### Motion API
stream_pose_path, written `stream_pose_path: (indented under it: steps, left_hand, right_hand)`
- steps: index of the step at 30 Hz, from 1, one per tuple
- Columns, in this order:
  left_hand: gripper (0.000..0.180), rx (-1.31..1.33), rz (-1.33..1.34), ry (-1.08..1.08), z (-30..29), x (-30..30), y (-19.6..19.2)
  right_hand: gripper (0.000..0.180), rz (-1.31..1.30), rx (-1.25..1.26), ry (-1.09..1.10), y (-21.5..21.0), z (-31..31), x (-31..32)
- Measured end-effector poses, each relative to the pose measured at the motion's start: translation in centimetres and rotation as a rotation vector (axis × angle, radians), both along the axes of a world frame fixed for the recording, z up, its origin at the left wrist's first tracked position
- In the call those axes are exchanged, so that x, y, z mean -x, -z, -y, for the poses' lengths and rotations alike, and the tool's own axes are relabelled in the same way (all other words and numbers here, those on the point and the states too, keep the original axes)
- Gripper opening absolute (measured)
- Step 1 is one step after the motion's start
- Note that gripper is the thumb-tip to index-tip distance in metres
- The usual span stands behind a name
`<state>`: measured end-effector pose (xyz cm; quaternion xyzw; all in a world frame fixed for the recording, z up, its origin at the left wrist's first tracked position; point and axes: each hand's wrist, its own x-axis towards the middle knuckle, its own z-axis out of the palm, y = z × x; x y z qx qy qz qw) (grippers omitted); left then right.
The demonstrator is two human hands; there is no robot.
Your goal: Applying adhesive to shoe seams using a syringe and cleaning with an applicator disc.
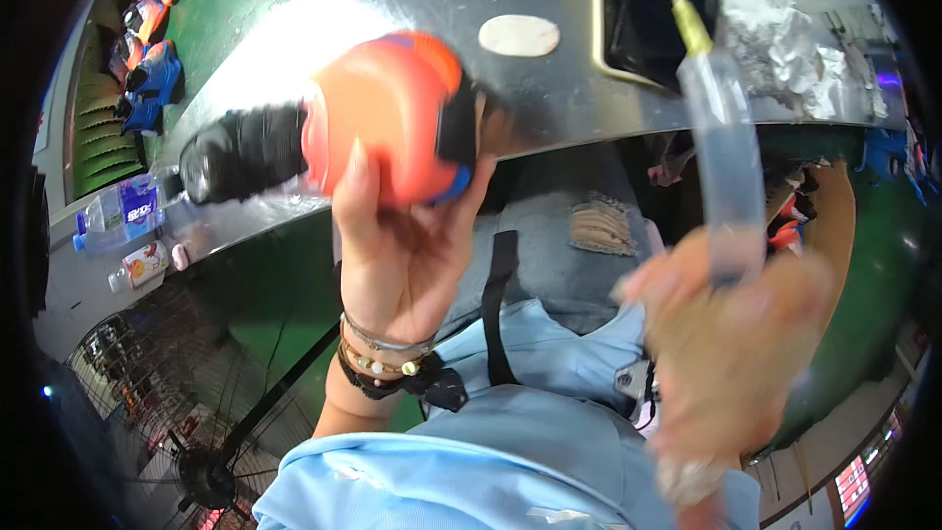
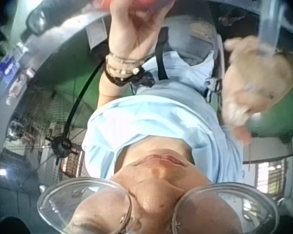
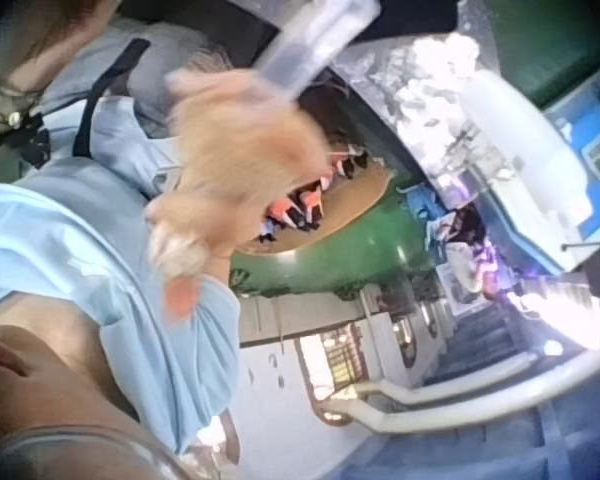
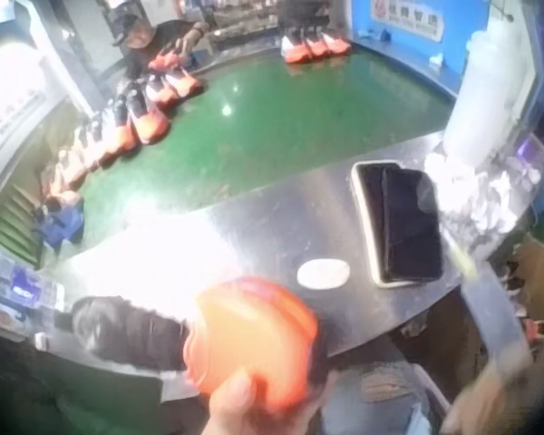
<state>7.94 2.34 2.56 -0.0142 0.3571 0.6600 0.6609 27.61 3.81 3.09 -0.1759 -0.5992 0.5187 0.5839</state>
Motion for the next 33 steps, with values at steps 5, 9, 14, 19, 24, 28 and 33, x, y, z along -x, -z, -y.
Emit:
stream_pose_path:
  steps: [5, 9, 14, 19, 24, 28, 33]
  left_hand:
    - [0.092, -0.138, -0.063, 0.357, 10.6, 3.8, 7.7]
    - [0.090, -0.116, -0.282, 0.586, 15.1, 7.7, 10.4]
    - [0.089, -0.034, -0.334, 0.473, 15.1, 7.0, 9.3]
    - [0.087, -0.003, -0.282, 0.430, 11.6, 6.2, 10.0]
    - [0.086, 0.005, -0.220, 0.421, 11.1, 7.0, 9.5]
    - [0.085, -0.004, -0.223, 0.414, 10.2, 7.1, 9.3]
    - [0.083, -0.080, -0.318, 0.400, 11.4, 6.1, 6.2]
  right_hand:
    - [0.046, 0.139, -0.008, 0.266, 1.8, -6.4, -4.0]
    - [0.047, 0.028, 0.127, 0.111, 4.7, -9.2, -7.8]
    - [0.043, 0.126, 0.225, 0.243, 5.4, -8.3, -8.3]
    - [0.041, 0.084, 0.245, 0.289, 3.6, -7.9, -7.8]
    - [0.041, 0.086, 0.352, 0.256, 3.9, -8.4, -8.7]
    - [0.040, 0.058, 0.340, 0.305, 3.2, -8.2, -7.5]
    - [0.041, 0.007, 0.311, 0.279, 2.9, -8.5, -8.5]
